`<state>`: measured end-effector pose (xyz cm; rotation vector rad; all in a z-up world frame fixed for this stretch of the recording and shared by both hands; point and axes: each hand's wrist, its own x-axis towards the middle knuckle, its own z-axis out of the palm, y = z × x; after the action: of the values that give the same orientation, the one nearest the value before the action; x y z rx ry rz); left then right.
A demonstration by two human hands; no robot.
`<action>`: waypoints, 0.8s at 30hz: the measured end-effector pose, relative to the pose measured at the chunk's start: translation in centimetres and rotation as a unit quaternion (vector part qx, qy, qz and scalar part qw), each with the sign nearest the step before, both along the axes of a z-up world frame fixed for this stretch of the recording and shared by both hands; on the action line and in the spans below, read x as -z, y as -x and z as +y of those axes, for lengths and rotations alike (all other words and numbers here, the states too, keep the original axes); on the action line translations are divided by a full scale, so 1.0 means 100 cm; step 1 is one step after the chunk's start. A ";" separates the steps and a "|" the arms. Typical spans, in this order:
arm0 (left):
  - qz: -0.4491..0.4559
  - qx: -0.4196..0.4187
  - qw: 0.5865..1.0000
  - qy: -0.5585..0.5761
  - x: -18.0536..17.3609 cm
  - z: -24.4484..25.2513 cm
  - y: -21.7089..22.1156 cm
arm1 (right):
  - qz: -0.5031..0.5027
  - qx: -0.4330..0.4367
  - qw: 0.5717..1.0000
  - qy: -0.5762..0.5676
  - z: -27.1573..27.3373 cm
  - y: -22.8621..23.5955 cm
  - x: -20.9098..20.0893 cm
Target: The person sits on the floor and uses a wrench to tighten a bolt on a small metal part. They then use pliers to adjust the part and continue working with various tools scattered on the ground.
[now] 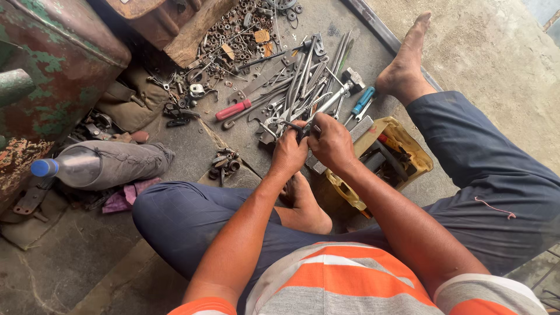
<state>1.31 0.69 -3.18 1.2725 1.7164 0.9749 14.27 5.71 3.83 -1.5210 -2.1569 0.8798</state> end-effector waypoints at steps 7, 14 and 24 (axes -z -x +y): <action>0.008 -0.055 0.998 0.011 -0.002 -0.002 0.003 | -0.031 0.051 0.989 0.137 0.001 -0.004 -0.002; 0.074 0.002 0.992 -0.098 -0.009 -0.005 -0.001 | -0.035 0.020 0.997 0.071 0.002 0.000 -0.001; -0.015 -0.058 0.998 -0.026 0.000 -0.002 0.002 | 0.003 -0.017 1.000 -0.025 0.001 -0.015 0.044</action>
<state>1.09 0.49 -3.18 1.1957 1.7694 1.1072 15.81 5.86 -0.54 -1.4603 -2.1901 0.8350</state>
